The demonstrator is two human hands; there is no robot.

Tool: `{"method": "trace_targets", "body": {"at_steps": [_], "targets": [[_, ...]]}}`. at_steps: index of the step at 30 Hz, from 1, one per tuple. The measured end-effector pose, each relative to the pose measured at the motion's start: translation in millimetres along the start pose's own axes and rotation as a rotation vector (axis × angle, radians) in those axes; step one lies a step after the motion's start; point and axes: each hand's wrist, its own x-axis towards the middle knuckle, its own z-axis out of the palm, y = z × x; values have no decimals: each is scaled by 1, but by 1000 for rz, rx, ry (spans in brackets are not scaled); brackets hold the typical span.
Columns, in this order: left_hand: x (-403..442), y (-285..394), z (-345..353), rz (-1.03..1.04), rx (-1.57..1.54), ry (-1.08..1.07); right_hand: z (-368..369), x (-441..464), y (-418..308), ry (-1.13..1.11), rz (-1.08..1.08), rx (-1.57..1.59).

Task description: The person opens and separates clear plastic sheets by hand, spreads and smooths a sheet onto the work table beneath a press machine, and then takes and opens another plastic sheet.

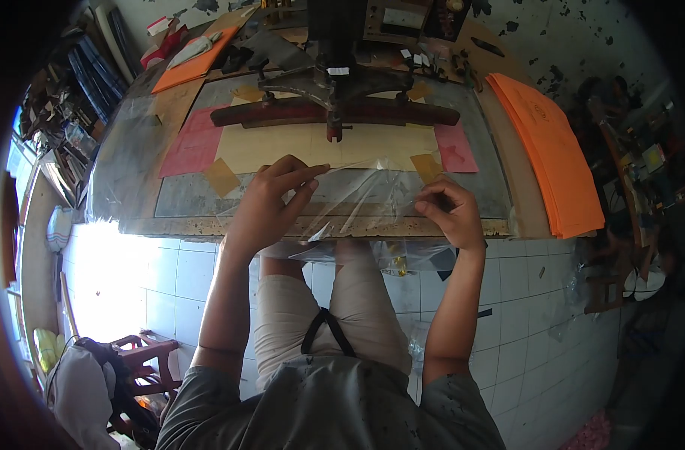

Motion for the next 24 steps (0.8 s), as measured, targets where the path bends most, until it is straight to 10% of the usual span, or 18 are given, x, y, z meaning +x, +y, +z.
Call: {"method": "trace_targets", "body": {"at_steps": [24], "targets": [[-59, -20, -33, -106, 346, 150, 1, -1, 1, 16, -1, 15]]}}
